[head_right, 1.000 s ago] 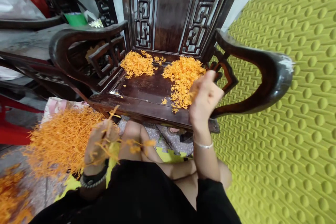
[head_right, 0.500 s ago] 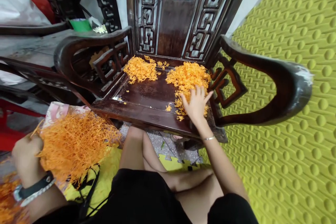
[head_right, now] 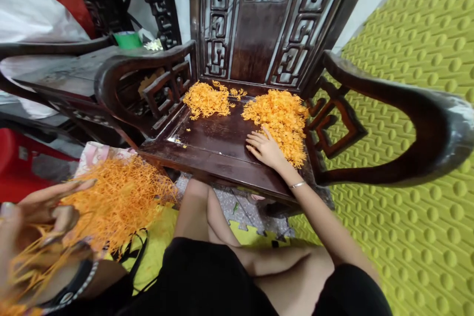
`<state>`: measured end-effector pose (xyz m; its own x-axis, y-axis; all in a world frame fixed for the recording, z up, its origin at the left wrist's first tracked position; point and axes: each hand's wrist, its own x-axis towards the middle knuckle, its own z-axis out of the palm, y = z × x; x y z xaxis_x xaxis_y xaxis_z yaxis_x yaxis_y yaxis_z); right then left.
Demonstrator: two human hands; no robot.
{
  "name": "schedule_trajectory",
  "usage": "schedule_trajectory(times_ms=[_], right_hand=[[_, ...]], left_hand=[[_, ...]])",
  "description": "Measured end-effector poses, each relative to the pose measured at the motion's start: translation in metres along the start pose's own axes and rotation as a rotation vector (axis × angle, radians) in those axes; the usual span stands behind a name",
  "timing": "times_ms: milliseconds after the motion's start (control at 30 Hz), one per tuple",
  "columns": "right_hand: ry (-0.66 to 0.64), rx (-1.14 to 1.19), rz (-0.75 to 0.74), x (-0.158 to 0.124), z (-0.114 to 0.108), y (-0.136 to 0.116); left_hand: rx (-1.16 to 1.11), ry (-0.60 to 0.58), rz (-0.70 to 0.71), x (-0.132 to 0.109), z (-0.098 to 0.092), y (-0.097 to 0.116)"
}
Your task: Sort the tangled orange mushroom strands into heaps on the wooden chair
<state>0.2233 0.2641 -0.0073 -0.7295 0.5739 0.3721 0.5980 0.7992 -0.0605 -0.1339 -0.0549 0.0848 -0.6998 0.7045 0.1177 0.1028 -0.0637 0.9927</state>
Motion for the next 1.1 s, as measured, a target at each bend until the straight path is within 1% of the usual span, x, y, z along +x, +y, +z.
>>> schedule_trajectory(times_ms=[33,100,133,167,200,233,300,367,400,433,467,533,600,667,700,767,800,867,933,1000,1067,1100], right_hand=[[0.103,0.036,0.032,0.0,-0.003,-0.011],[0.286,0.197,0.091,-0.002,-0.011,-0.046],[0.326,0.319,0.103,-0.004,-0.017,-0.067],[0.324,0.461,0.094,-0.007,-0.023,-0.089],[0.287,0.615,0.065,-0.011,-0.03,-0.111],[0.227,0.776,0.023,-0.015,-0.037,-0.132],[0.062,1.087,-0.058,-0.025,-0.049,-0.168],[-0.121,1.306,-0.103,-0.035,-0.056,-0.196],[-0.196,1.371,-0.1,-0.039,-0.058,-0.206],[-0.246,1.41,-0.073,-0.043,-0.059,-0.215],[-0.26,1.426,-0.021,-0.047,-0.059,-0.222],[-0.219,1.408,0.128,-0.054,-0.057,-0.232],[-0.167,1.35,0.268,-0.061,-0.055,-0.235],[-0.097,1.31,0.374,-0.067,-0.055,-0.233],[-0.038,1.307,0.423,-0.071,-0.055,-0.23],[0.127,1.326,0.521,-0.077,-0.057,-0.224],[0.215,1.348,0.564,-0.079,-0.058,-0.221],[0.374,1.401,0.639,-0.082,-0.061,-0.215],[0.503,1.384,0.687,-0.083,-0.063,-0.212],[0.594,1.221,0.685,-0.083,-0.064,-0.209],[0.622,0.988,0.644,-0.084,-0.066,-0.207],[0.613,0.888,0.618,-0.085,-0.067,-0.206]], left_hand=[[-0.134,-0.065,0.028,-0.001,0.006,0.003],[-0.444,-0.26,0.062,-0.001,0.021,0.006],[-0.602,-0.384,0.052,-0.001,0.03,0.006],[-0.752,-0.509,0.014,0.0,0.039,0.007],[-0.894,-0.622,-0.04,0.0,0.05,0.007],[-1.007,-0.7,-0.109,0.0,0.062,0.008],[-1.159,-0.786,-0.249,-0.001,0.088,0.009],[-1.213,-0.761,-0.352,-0.004,0.113,0.007],[-1.2,-0.733,-0.392,-0.005,0.124,0.005],[-1.16,-0.704,-0.426,-0.006,0.134,0.002],[-1.103,-0.687,-0.451,-0.008,0.143,-0.002],[-0.972,-0.679,-0.449,-0.011,0.156,-0.011],[-0.88,-0.692,-0.384,-0.016,0.165,-0.02],[-0.831,-0.76,-0.334,-0.025,0.171,-0.031],[-0.816,-0.82,-0.337,-0.03,0.174,-0.037],[-0.769,-0.929,-0.381,-0.044,0.179,-0.05],[-0.735,-0.957,-0.403,-0.053,0.182,-0.057],[-0.668,-0.977,-0.418,-0.069,0.186,-0.069],[-0.616,-1.016,-0.398,-0.083,0.187,-0.077],[-0.556,-1.105,-0.374,-0.091,0.187,-0.077],[-0.479,-1.182,-0.338,-0.094,0.186,-0.071],[-0.453,-1.204,-0.311,-0.094,0.186,-0.066]])
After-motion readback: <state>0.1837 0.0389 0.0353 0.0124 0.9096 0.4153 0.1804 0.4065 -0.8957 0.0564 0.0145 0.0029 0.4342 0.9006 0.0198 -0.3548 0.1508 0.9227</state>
